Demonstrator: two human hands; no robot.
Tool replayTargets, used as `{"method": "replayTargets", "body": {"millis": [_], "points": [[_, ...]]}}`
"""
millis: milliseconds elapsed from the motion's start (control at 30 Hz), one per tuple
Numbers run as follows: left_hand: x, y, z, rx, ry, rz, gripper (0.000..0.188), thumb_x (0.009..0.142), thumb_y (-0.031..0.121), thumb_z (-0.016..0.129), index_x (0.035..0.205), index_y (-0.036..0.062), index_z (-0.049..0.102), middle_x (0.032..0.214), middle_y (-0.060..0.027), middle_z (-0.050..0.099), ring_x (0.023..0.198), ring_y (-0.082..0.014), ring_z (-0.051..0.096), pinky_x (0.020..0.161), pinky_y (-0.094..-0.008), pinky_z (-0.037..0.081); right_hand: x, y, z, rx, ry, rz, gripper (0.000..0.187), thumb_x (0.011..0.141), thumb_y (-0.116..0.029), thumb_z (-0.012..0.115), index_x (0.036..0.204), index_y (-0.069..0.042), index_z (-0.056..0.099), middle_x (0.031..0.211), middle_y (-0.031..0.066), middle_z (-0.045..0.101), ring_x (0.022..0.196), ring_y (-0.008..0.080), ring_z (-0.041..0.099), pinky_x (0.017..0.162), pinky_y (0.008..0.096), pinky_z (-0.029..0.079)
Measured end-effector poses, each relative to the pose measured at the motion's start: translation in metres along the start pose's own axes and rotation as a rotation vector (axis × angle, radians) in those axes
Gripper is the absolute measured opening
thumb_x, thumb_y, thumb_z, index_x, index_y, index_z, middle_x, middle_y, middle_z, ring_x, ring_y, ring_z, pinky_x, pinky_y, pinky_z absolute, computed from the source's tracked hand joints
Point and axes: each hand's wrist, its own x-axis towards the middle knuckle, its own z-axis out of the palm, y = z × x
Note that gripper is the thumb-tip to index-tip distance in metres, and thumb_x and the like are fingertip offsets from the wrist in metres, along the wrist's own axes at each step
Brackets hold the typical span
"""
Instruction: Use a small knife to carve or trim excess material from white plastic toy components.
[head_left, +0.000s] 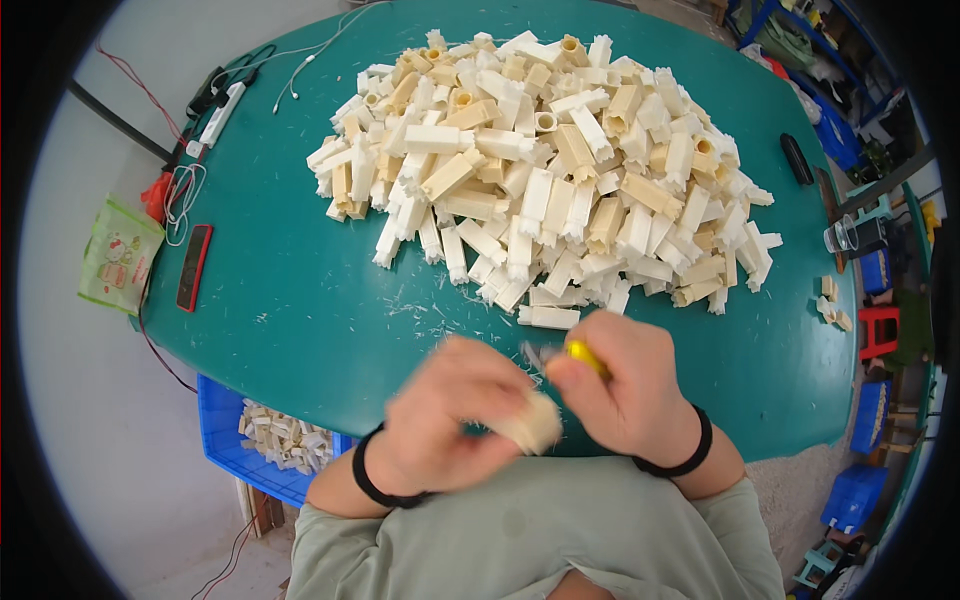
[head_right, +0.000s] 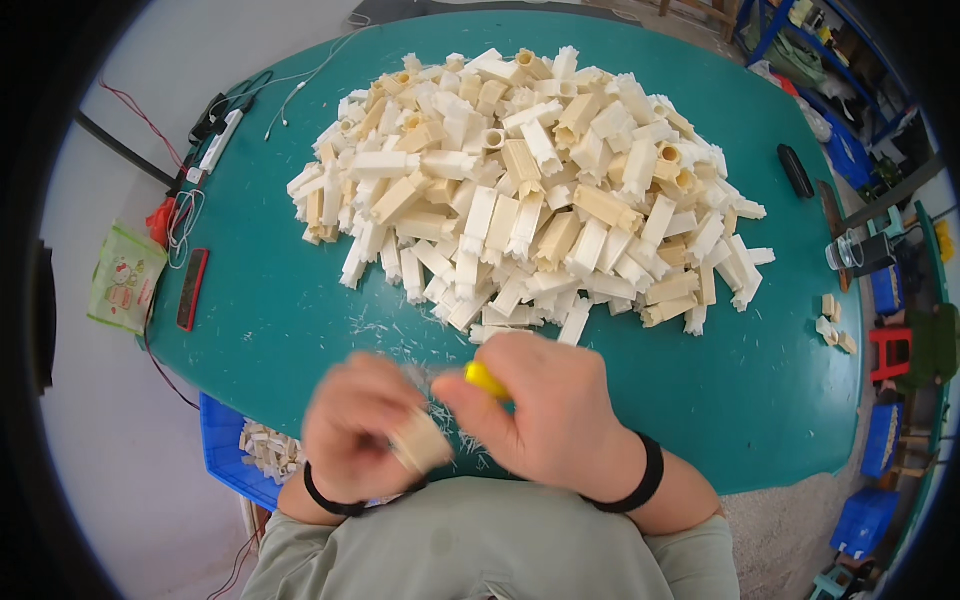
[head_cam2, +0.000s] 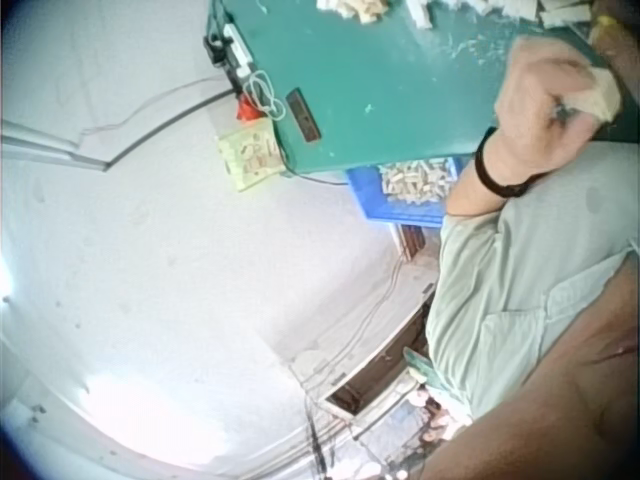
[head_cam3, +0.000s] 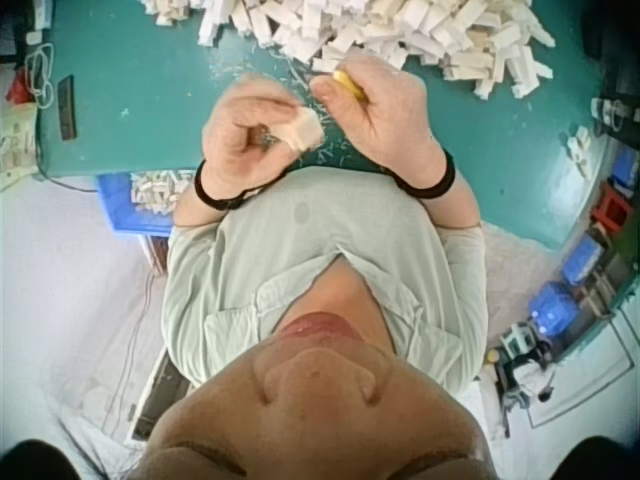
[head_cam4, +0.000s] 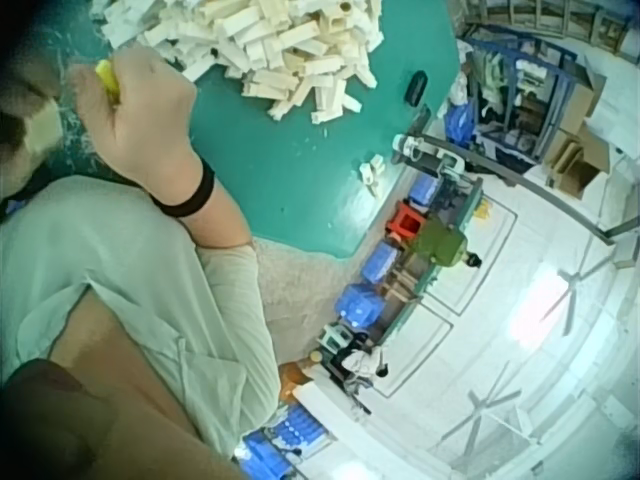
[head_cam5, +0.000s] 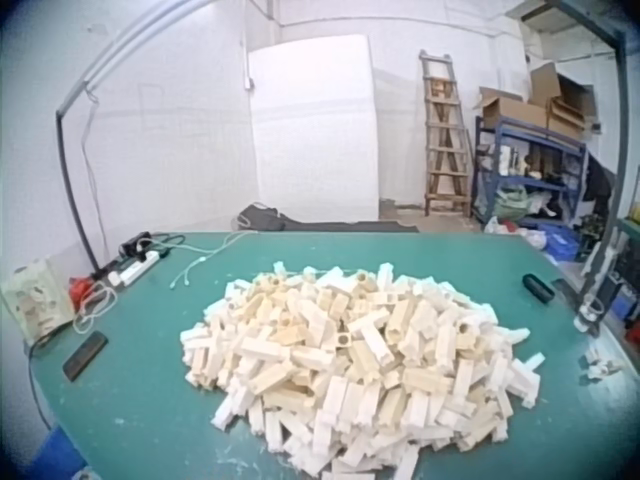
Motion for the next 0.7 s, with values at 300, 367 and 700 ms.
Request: {"method": "replayTargets", "body": {"millis": [300, 367, 700], "points": [[0.004, -0.004, -0.011, -0.675, 0.143, -0.484, 0.043, 0.071, 0.002, 0.072, 0.106, 0.0025, 0.047, 0.104, -0.0121, 0.052, 0.092, -0.017, 0.052, 0.077, -0.0285, 0.042, 0.003, -0.003, -0.003, 0.233, -0.101, 0.216, 0.031, 0.084, -0.027, 0.061, 0.07, -0.001, 0.053, 0.057, 0.0089, 0.045, 0.046, 0.02, 0.041, 0.043, 0.0289, 0.034], [0.002, -0.012, -0.008, -0.662, 0.146, -0.405, 0.045, 0.07, 0.002, 0.072, 0.107, 0.0032, 0.045, 0.098, -0.0092, 0.05, 0.088, -0.0152, 0.051, 0.076, -0.0278, 0.042, 0.002, -0.002, 0.0, 0.251, -0.116, 0.224, 0.03, 0.084, -0.027, 0.061, 0.07, -0.001, 0.053, 0.057, 0.0084, 0.046, 0.047, 0.0194, 0.042, 0.043, 0.0284, 0.034], [-0.001, -0.019, -0.021, -0.209, 0.014, -0.246, 0.037, 0.072, 0.001, 0.069, 0.103, 0.0019, 0.048, 0.101, -0.0108, 0.051, 0.088, -0.0178, 0.052, 0.076, -0.0277, 0.042, 0.001, 0.005, 0.004, 0.218, -0.163, 0.094, 0.032, 0.08, -0.032, 0.064, 0.07, -0.003, 0.054, 0.057, 0.0082, 0.049, 0.046, 0.0218, 0.047, 0.042, 0.0288, 0.036]]}}
